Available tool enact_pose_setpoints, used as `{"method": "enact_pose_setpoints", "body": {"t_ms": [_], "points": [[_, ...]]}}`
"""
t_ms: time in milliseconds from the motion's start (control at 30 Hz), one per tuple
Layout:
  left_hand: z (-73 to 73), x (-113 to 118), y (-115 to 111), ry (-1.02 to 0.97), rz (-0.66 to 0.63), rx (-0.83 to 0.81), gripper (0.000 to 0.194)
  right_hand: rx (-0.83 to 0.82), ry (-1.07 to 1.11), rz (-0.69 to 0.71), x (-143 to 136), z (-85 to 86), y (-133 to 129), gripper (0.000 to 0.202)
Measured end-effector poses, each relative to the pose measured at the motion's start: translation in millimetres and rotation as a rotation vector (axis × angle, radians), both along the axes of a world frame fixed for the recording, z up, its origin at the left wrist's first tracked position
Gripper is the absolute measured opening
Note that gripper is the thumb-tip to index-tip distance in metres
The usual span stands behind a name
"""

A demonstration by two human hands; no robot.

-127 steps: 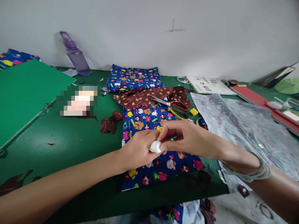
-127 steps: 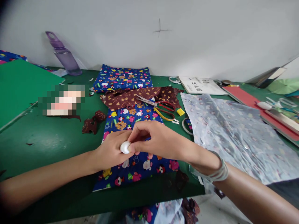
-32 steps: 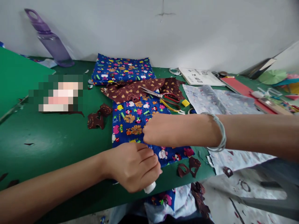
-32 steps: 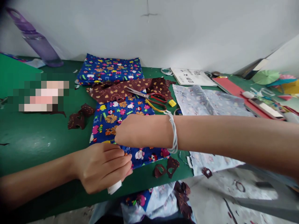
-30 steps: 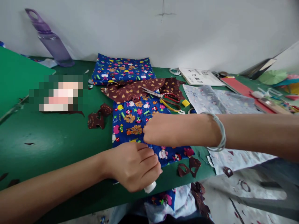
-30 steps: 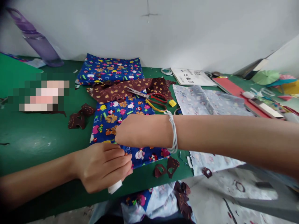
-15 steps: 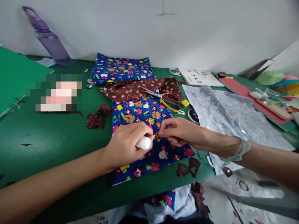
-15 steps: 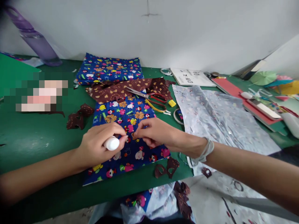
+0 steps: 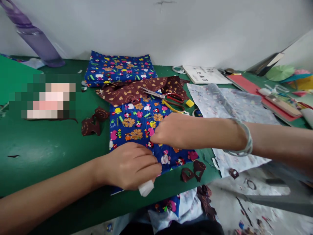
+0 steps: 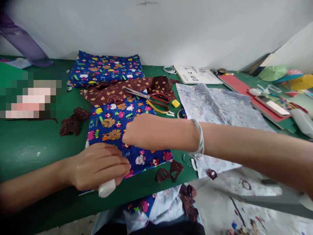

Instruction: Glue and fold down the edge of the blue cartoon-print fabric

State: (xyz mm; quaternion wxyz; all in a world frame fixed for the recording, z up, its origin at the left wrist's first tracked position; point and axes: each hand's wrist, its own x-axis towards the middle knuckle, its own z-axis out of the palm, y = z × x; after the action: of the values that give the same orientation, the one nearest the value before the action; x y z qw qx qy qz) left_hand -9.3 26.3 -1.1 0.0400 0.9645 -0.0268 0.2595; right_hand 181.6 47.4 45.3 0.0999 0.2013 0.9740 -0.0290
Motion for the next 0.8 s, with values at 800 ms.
{"method": "enact_pose_setpoints", "body": {"t_ms": [800], "points": [[2.5, 4, 1, -0.065, 0.009, 0.069, 0.012, 0.015, 0.125, 0.249, -8, -1.5, 20, 0.017]]}}
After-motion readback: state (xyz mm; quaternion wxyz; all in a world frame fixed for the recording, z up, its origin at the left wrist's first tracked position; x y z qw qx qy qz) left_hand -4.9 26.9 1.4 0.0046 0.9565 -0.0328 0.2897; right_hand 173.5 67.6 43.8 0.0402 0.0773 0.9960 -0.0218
